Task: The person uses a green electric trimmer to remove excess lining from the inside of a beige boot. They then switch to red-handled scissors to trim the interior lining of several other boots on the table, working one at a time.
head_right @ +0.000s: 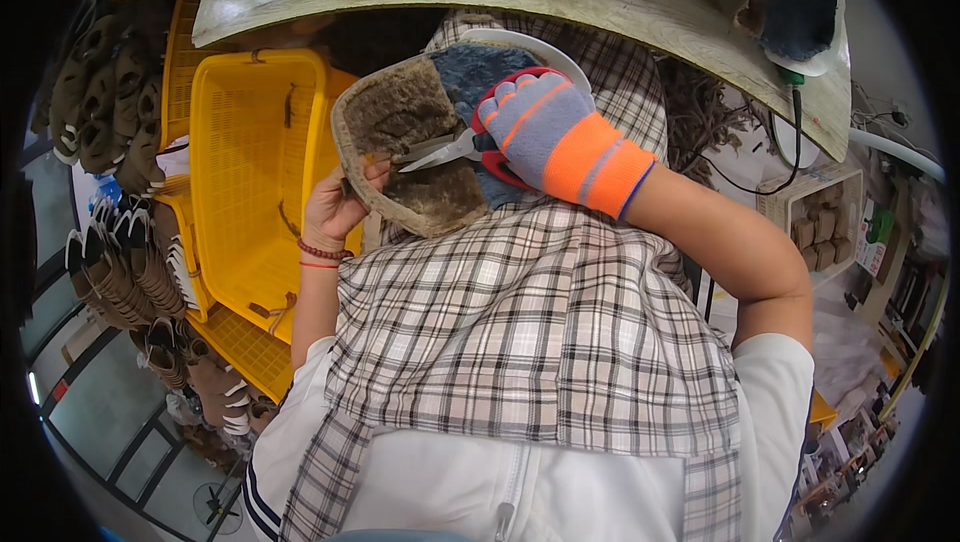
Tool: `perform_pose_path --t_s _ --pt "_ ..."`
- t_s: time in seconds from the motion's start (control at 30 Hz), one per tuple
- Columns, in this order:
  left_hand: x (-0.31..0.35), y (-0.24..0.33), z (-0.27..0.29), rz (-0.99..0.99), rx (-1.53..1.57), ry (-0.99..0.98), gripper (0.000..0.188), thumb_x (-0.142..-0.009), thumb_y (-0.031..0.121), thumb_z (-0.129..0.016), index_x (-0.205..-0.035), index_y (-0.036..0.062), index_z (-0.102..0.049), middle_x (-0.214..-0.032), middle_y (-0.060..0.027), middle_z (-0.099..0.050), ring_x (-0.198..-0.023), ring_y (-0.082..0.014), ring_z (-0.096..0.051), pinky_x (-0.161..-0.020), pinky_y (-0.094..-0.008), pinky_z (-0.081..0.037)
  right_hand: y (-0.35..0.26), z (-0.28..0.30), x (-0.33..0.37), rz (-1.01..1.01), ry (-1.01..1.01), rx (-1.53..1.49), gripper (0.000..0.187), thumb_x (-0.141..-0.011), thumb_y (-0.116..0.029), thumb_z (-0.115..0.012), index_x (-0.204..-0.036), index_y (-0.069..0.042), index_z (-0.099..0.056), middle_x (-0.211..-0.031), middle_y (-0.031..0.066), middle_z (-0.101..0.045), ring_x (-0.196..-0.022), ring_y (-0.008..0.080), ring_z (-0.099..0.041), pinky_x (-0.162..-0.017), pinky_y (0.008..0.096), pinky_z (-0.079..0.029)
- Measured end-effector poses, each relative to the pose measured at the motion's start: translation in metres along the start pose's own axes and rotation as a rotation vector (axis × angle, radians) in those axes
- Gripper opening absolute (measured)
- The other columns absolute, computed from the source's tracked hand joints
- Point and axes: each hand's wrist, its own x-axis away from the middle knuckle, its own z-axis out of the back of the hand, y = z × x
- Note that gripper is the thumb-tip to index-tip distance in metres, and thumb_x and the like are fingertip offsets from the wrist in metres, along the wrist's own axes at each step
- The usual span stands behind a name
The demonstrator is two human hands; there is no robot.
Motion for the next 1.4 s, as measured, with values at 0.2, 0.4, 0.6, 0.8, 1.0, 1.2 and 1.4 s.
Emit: perform_pose_path --t_s 0.2,0.4,0.6,0.8,1.0,1.2,1.4 --pt "-0.002 0.000 -0.008 0.009 0.003 -0.024 0.029 -0.090 0.013 -0.051 -0.109 -0.0100 -0.053 -0.119 -0.0289 -0.050 -0.114 -0.0364 -0.049 -0.099 -0.0468 -0.040 -0.003 -0.004 -0.010 0.035 0.006 0.043 0.030 -0.073 -0.036 -0.063 -0.082 -0.008 -0.059 -0.076 0.0089 -0.061 -0.072 0.0235 -0.060 -0.062 0.0335 -0.046" --pt "-0.002 0.001 -0.009 0.017 -0.001 -0.057 0.035 -0.090 0.014 -0.052 -0.114 -0.0103 -0.048 -0.120 -0.0289 -0.048 -0.114 -0.0368 -0.048 -0.099 -0.0475 -0.040 -0.005 -0.010 -0.014 0.001 -0.074 0.132 0.029 -0.074 -0.036 -0.063 -0.082 -0.008 -0.060 -0.076 0.0093 -0.061 -0.073 0.0236 -0.061 -0.061 0.0341 -0.047" --pt "-0.002 0.001 -0.014 -0.003 -0.043 -0.045 0.037 -0.091 0.015 -0.051 -0.117 -0.0108 -0.046 -0.122 -0.0292 -0.047 -0.113 -0.0358 -0.049 -0.098 -0.0460 -0.042 0.005 0.000 -0.006 -0.077 -0.096 -0.019 0.031 -0.074 -0.035 -0.064 -0.086 -0.006 -0.060 -0.077 0.0090 -0.062 -0.074 0.0241 -0.061 -0.063 0.0336 -0.048" --pt "0.000 -0.004 -0.026 -0.036 -0.198 -0.046 0.038 -0.091 0.018 -0.051 -0.118 -0.0089 -0.047 -0.114 -0.0265 -0.054 -0.103 -0.0302 -0.057 -0.088 -0.0378 -0.050 0.019 0.017 0.012 -0.224 -0.221 -0.096 0.055 -0.063 -0.052 -0.071 -0.088 -0.004 -0.059 -0.080 0.0120 -0.062 -0.075 0.0286 -0.060 -0.067 0.0368 -0.048" --pt "-0.001 -0.005 -0.035 -0.057 -0.399 -0.102 0.040 -0.092 0.026 -0.050 -0.120 -0.0015 -0.044 -0.112 -0.0223 -0.057 -0.105 -0.0263 -0.056 -0.088 -0.0362 -0.049 0.011 0.026 0.002 -0.214 -0.433 -0.171 0.045 -0.069 -0.046 -0.067 -0.086 -0.005 -0.060 -0.075 0.0120 -0.062 -0.072 0.0284 -0.063 -0.061 0.0357 -0.049" --pt "-0.003 -0.004 -0.027 -0.054 -0.422 -0.134 0.041 -0.091 0.026 -0.052 -0.121 -0.0012 -0.044 -0.112 -0.0223 -0.057 -0.104 -0.0262 -0.057 -0.087 -0.0350 -0.049 0.009 0.014 -0.009 -0.190 -0.483 -0.171 0.052 -0.069 -0.055 -0.063 -0.087 -0.006 -0.063 -0.075 0.0102 -0.064 -0.071 0.0274 -0.064 -0.061 0.0355 -0.050" --pt "-0.003 -0.005 -0.030 -0.050 -0.424 -0.121 0.042 -0.090 0.026 -0.053 -0.122 -0.0009 -0.044 -0.111 -0.0236 -0.057 -0.104 -0.0262 -0.057 -0.086 -0.0339 -0.049 0.010 0.014 -0.014 -0.196 -0.522 -0.145 0.061 -0.067 -0.065 -0.062 -0.087 -0.008 -0.065 -0.074 0.0087 -0.066 -0.071 0.0265 -0.065 -0.062 0.0360 -0.050"
